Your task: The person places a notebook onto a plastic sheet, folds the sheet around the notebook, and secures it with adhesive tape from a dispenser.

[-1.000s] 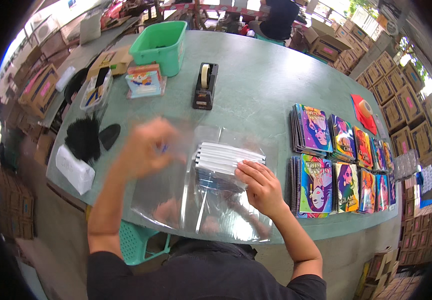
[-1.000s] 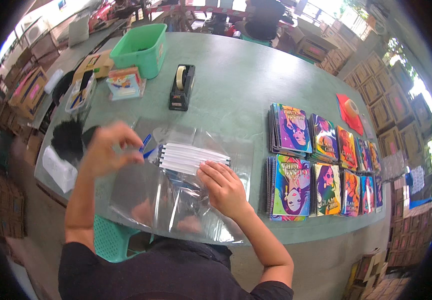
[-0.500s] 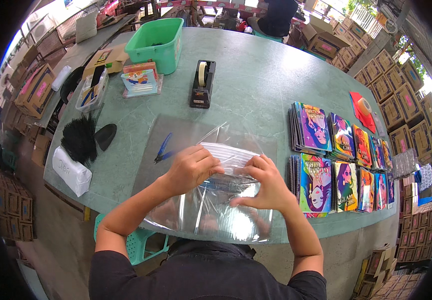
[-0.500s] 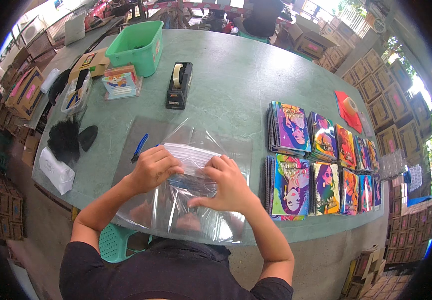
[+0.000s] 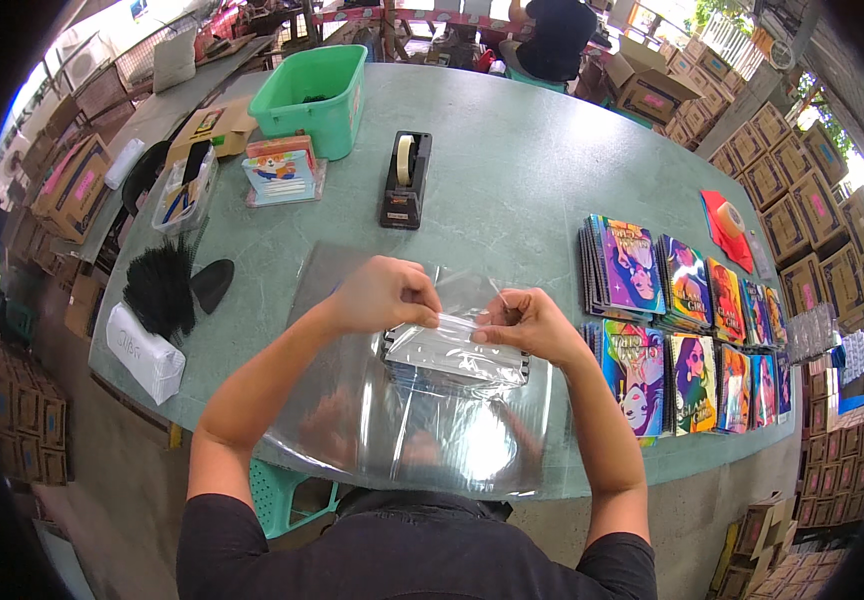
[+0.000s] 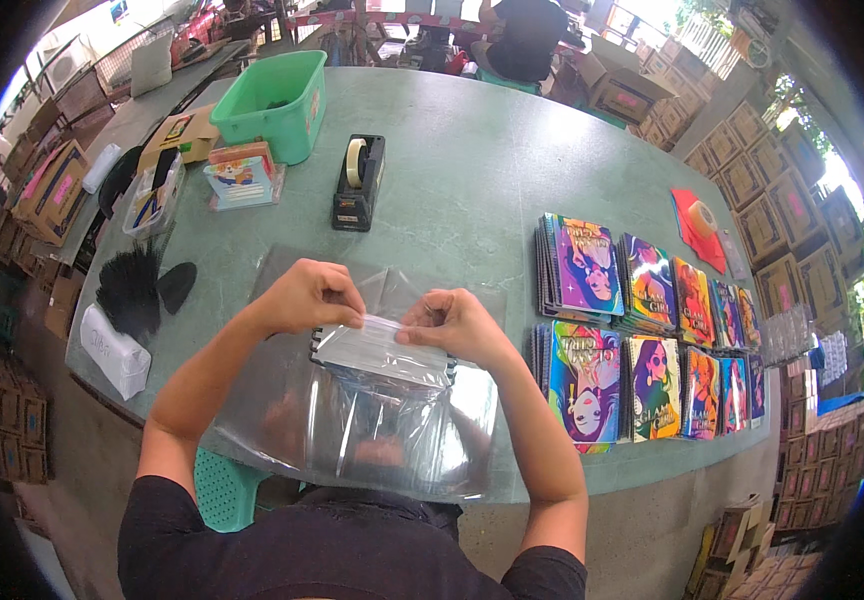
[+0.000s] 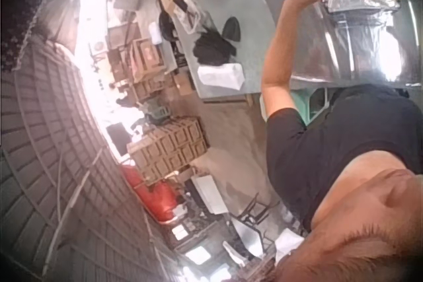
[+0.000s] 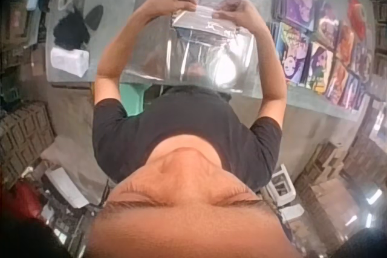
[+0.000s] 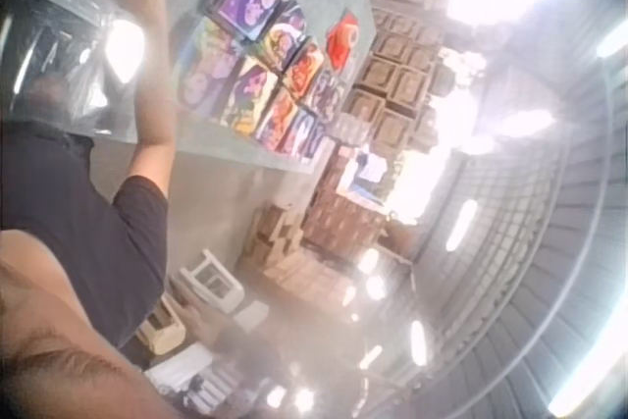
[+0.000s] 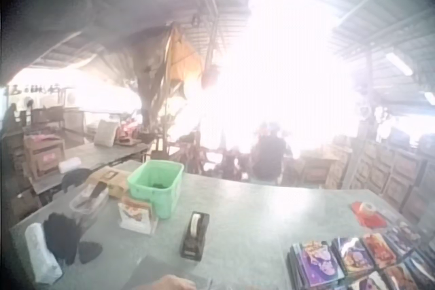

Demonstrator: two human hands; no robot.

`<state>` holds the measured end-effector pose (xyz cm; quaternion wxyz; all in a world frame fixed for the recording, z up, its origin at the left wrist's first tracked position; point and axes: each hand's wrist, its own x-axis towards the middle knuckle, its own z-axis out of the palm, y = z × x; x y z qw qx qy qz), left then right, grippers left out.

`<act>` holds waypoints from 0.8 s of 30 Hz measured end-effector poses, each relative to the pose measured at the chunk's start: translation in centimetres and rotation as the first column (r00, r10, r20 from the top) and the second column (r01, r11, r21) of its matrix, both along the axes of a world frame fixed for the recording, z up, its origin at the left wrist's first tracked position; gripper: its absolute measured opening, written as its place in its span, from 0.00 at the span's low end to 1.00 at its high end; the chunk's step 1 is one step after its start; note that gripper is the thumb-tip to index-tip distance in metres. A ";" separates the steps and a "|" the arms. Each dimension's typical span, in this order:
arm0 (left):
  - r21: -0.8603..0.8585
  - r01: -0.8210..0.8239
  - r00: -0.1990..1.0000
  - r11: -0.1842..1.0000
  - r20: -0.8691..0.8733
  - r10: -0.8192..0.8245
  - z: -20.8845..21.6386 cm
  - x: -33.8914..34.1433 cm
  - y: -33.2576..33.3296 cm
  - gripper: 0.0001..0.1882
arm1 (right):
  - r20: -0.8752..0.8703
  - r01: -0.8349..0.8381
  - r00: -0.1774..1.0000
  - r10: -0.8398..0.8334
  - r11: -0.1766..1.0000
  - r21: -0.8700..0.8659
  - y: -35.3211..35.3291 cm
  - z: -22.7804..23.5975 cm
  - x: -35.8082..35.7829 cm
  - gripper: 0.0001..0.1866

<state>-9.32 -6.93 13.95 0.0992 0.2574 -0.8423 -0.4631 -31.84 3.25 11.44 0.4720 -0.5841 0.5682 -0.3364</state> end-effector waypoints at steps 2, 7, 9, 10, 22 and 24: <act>-0.493 0.074 0.994 0.867 -0.034 -0.104 -0.4 -0.1 1.0 0.10 | -0.311 -0.120 0.948 0.070 0.982 -0.145 0.1 2.0 1.0 0.16; -0.831 0.178 0.958 0.527 0.023 -0.286 -1.1 3.0 5.2 0.13 | -0.758 -0.491 0.646 0.088 0.808 -0.324 5.7 2.5 3.7 0.17; -0.886 0.109 0.947 0.451 -0.046 -0.318 -2.3 3.8 5.5 0.15 | -0.653 -0.365 0.757 0.003 0.831 -0.420 6.9 1.6 4.0 0.18; -0.898 0.048 0.942 0.437 -0.104 -0.318 -3.1 3.9 5.6 0.15 | -0.612 -0.314 0.789 -0.056 0.819 -0.480 7.2 0.2 3.8 0.18; -0.738 -0.381 0.863 0.556 -0.500 -0.073 -6.3 2.7 -3.0 0.16 | -0.482 -0.163 0.826 -0.292 0.695 -0.700 6.5 -3.4 3.7 0.15; -0.591 -0.597 0.790 0.542 -0.550 0.270 -8.6 -0.7 -9.6 0.15 | -0.491 -0.159 0.817 -0.303 0.700 -0.696 6.7 -3.4 3.8 0.15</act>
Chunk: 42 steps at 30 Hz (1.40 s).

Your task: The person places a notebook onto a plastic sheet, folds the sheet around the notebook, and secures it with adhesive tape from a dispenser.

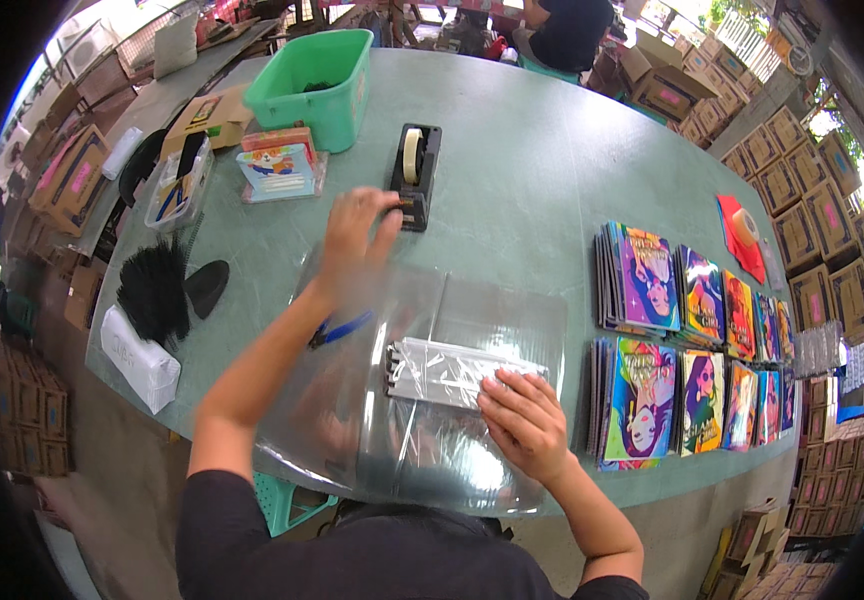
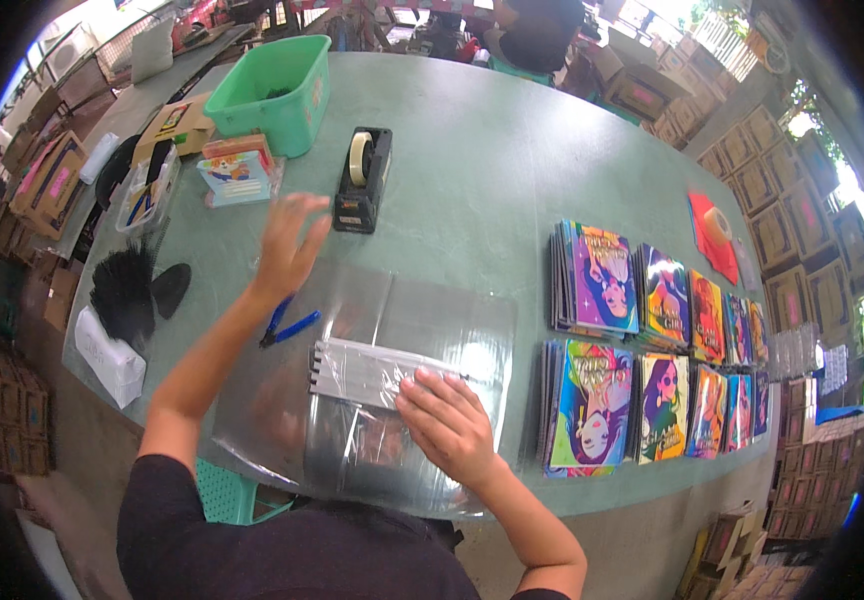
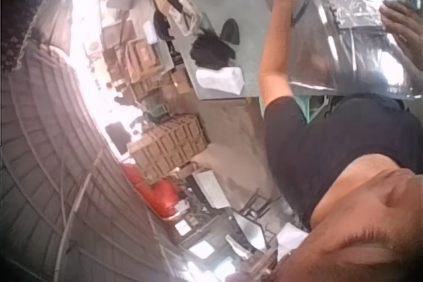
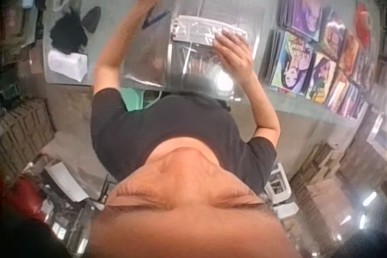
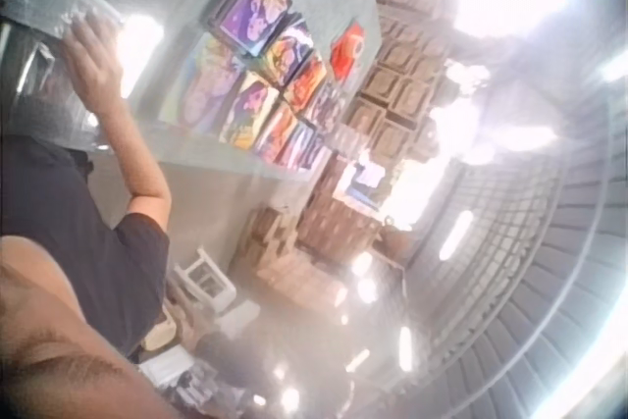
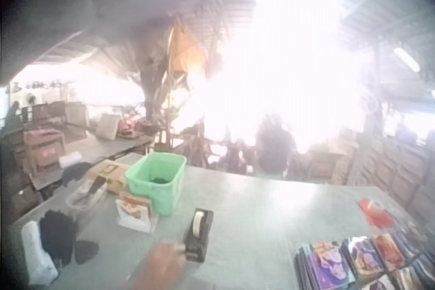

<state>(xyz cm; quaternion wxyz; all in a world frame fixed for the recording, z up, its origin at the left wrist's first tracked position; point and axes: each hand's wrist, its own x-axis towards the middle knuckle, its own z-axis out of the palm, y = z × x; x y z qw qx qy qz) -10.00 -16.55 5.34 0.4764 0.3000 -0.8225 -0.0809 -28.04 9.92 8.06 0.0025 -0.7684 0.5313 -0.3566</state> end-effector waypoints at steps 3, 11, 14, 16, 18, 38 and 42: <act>0.209 -0.450 0.893 0.869 0.100 0.438 -6.5 -2.0 -9.3 0.13 | -0.004 -0.029 1.000 0.029 0.999 0.025 -0.4 0.5 0.5 0.15; 0.811 0.025 0.900 0.584 -0.273 0.341 -5.9 -7.5 -7.6 0.15 | 0.027 0.014 1.000 -0.014 1.000 0.012 0.4 -0.6 -0.2 0.17; 0.914 0.362 0.817 0.182 -0.405 0.411 -9.0 -3.7 -5.0 0.13 | 0.056 -0.007 0.998 0.009 1.000 -0.028 0.0 -0.5 0.3 0.17; 0.689 -0.307 0.951 0.656 0.245 0.188 -9.1 0.9 -7.7 0.11 | 0.073 -0.025 0.997 0.028 0.999 -0.038 -0.3 -0.3 0.8 0.16; 0.347 -0.409 0.796 0.844 0.588 0.143 -6.4 1.6 -7.0 0.10 | 0.074 -0.017 0.997 0.020 0.999 -0.040 -0.4 -0.5 0.7 0.16; -0.163 -0.021 0.949 0.986 0.306 0.071 2.4 0.0 21.7 0.15 | 0.103 -0.095 0.988 0.112 0.983 -0.155 -0.1 -1.2 0.1 0.15; -0.056 -0.241 0.892 0.969 0.380 0.244 3.2 2.1 21.8 0.19 | 0.085 -0.112 0.989 0.120 0.989 -0.092 0.3 -0.6 -0.3 0.15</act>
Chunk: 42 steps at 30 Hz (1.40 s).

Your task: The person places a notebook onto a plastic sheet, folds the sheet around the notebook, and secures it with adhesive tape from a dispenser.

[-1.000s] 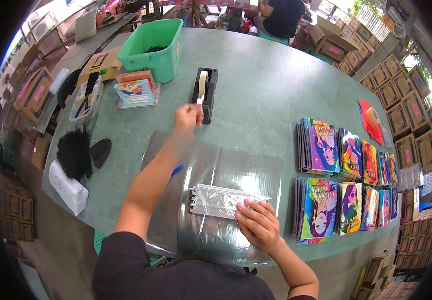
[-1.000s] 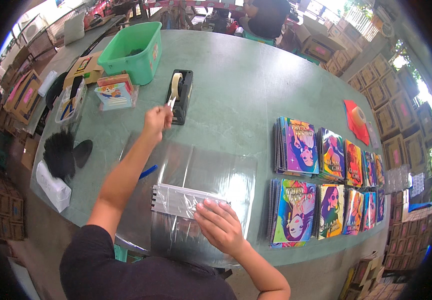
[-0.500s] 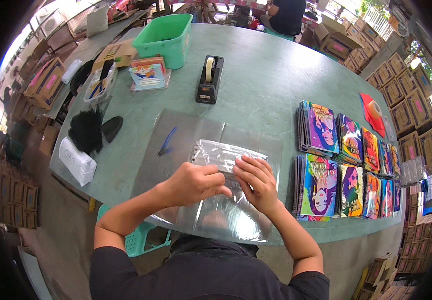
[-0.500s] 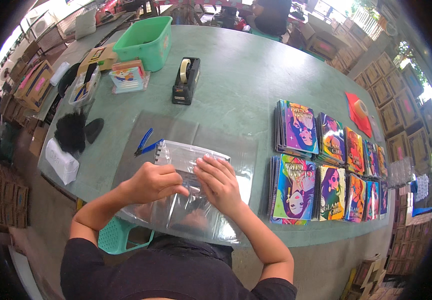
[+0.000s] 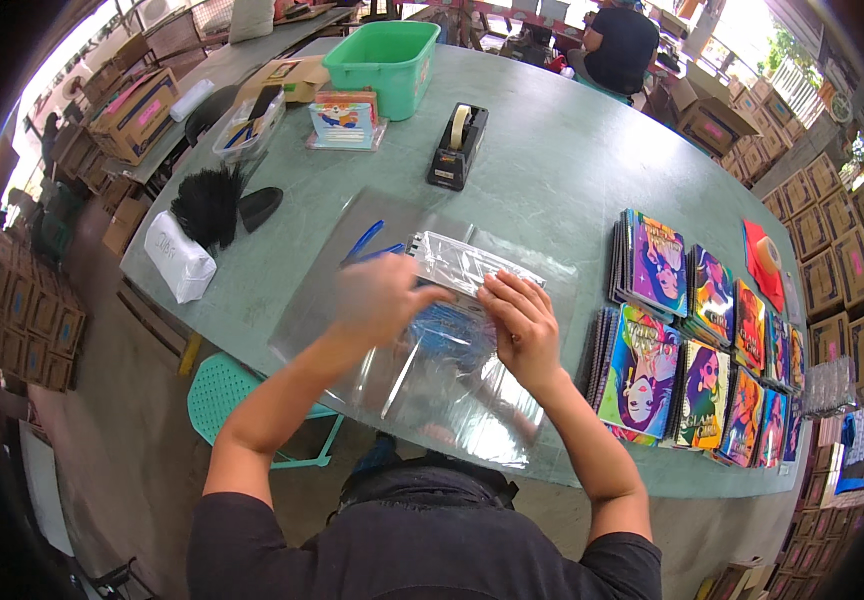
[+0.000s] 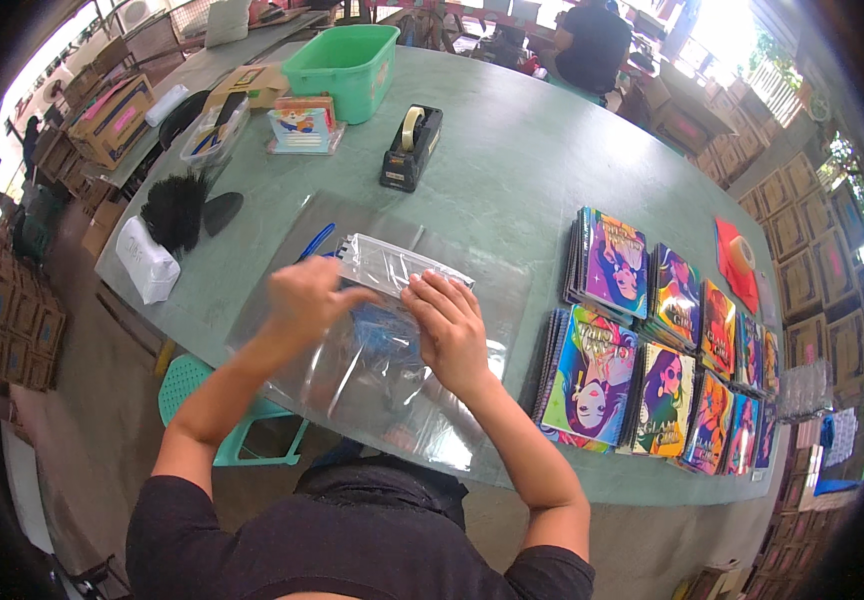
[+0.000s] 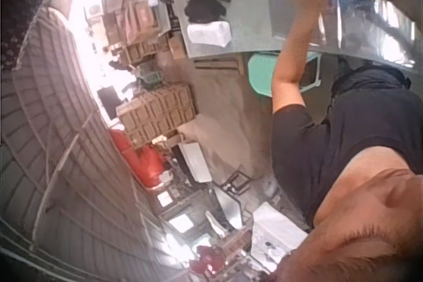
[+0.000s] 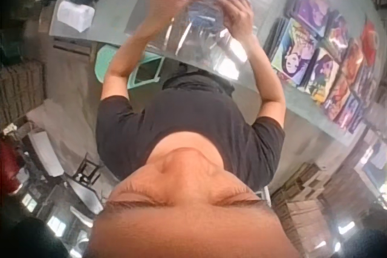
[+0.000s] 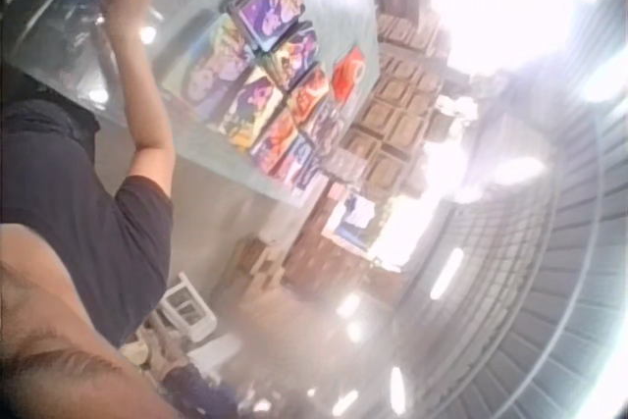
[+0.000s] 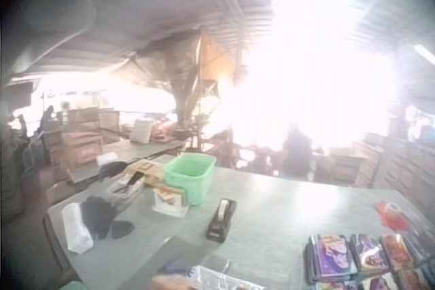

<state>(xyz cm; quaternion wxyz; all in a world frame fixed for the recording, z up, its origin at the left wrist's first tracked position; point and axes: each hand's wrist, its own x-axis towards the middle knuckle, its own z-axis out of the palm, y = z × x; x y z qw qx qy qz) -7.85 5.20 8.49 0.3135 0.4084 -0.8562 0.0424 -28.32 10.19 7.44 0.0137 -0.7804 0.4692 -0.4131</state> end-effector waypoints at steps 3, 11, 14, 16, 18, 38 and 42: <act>0.296 0.034 0.993 0.955 -0.114 0.000 -0.3 2.5 1.0 0.22 | -0.102 0.003 0.995 -0.002 1.000 0.010 -0.7 2.1 -1.1 0.24; 0.214 0.925 0.377 -0.313 -0.621 0.687 -15.3 -12.9 7.7 0.27 | -0.193 0.127 0.980 -0.042 0.884 0.450 -5.2 6.9 4.8 0.50; 0.315 0.948 0.256 0.030 -0.817 0.517 -17.7 -6.2 2.8 0.20 | 0.371 -0.138 0.925 -0.079 0.841 0.523 -1.3 7.8 -1.7 0.51; 0.531 0.819 0.440 0.220 -0.826 0.353 -13.8 -3.5 0.1 0.27 | 0.281 -0.086 0.959 -0.046 0.894 0.439 0.7 3.8 -6.7 0.49; 0.583 0.680 0.552 0.445 -0.806 0.213 -10.5 -1.2 -1.1 0.35 | 0.346 -0.091 0.937 -0.046 0.925 0.369 1.1 0.0 -6.8 0.47; 0.619 0.614 0.610 0.490 -0.766 0.203 7.5 2.4 -5.4 0.20 | 0.745 -0.081 0.665 -0.052 0.987 0.141 1.0 6.0 -4.1 0.13; 0.596 0.220 0.975 0.773 -0.151 -0.161 12.3 3.4 -5.9 0.16 | -0.248 -0.170 0.911 0.330 0.847 0.504 3.1 14.8 -1.7 0.21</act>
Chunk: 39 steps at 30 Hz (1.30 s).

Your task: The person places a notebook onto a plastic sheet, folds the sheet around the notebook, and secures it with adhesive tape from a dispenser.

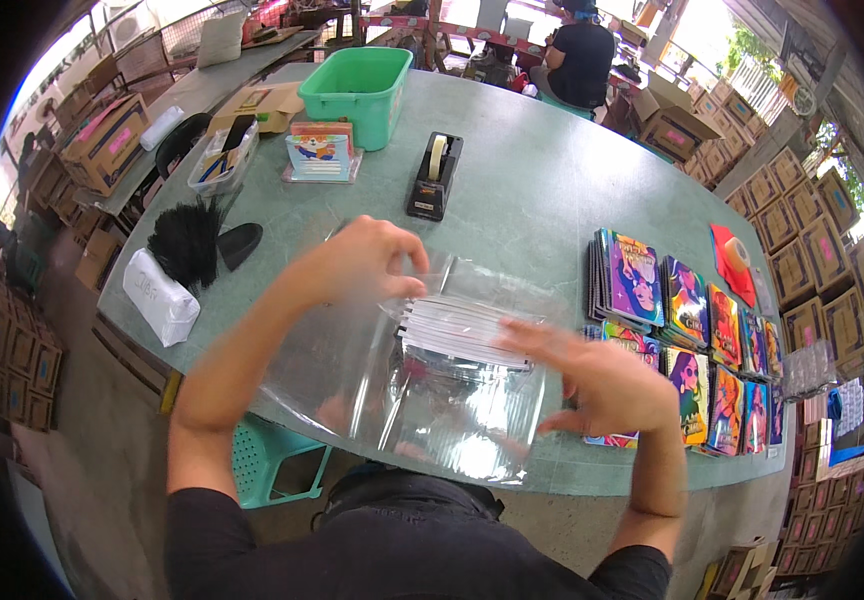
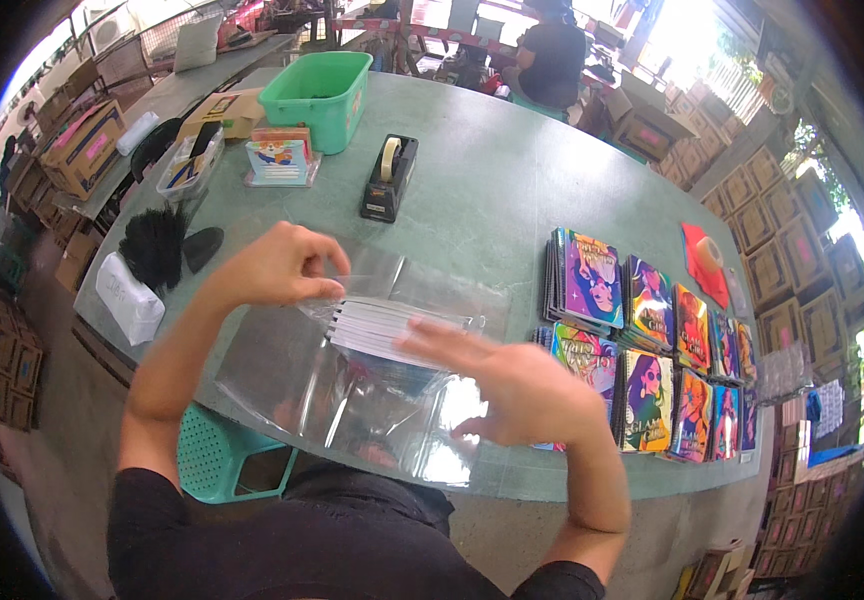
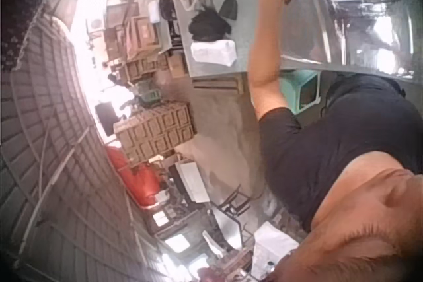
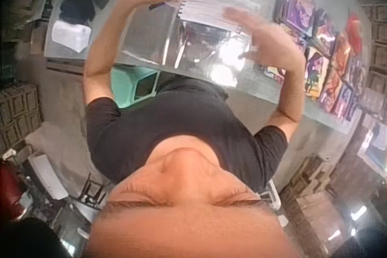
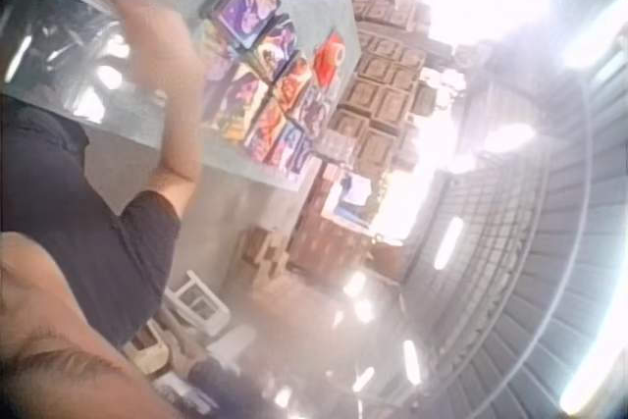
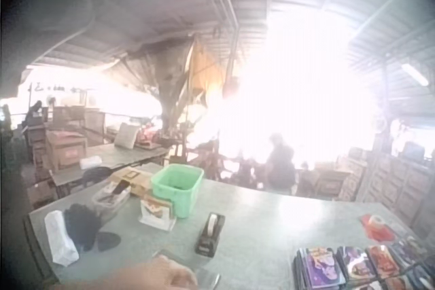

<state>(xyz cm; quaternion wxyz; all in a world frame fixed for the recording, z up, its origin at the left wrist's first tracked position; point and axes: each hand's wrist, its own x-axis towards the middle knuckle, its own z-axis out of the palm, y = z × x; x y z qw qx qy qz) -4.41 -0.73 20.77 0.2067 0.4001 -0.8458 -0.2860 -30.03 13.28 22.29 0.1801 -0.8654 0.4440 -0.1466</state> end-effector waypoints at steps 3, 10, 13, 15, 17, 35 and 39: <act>-0.199 0.182 0.978 0.963 -0.069 -0.199 1.1 0.0 -0.4 0.16 | -0.449 -0.046 0.892 0.058 0.998 0.038 -0.1 -0.7 0.5 0.14; -0.543 0.547 0.837 0.637 0.364 -0.409 -0.2 -0.7 4.6 0.15 | -0.127 -0.136 0.984 0.126 0.988 -0.071 -0.1 -2.2 0.9 0.06; -0.474 0.367 0.919 0.800 0.052 -0.391 0.3 -0.9 5.5 0.20 | 0.737 0.447 0.632 -0.239 0.889 -0.095 1.5 -3.0 -1.4 0.05; -0.579 0.360 0.922 0.731 0.101 -0.375 -0.7 -1.9 7.2 0.20 | 0.771 0.385 0.630 -0.095 0.900 -0.204 1.8 -7.2 -3.7 0.08; -0.601 0.465 0.884 0.650 0.274 -0.379 -2.2 -2.5 9.2 0.20 | 0.651 0.538 0.719 -0.243 0.787 -0.302 2.4 -14.5 -2.6 0.13; -0.370 0.784 0.595 0.498 0.677 -0.434 -0.4 -2.7 5.6 0.21 | 0.016 0.083 0.996 -0.087 0.863 -0.499 -1.4 -13.4 0.1 0.28; -0.012 0.980 0.181 0.200 0.480 -0.858 -2.9 -2.1 9.8 0.12 | -0.070 0.043 0.993 -0.091 0.861 -0.508 -1.5 -12.7 -0.2 0.30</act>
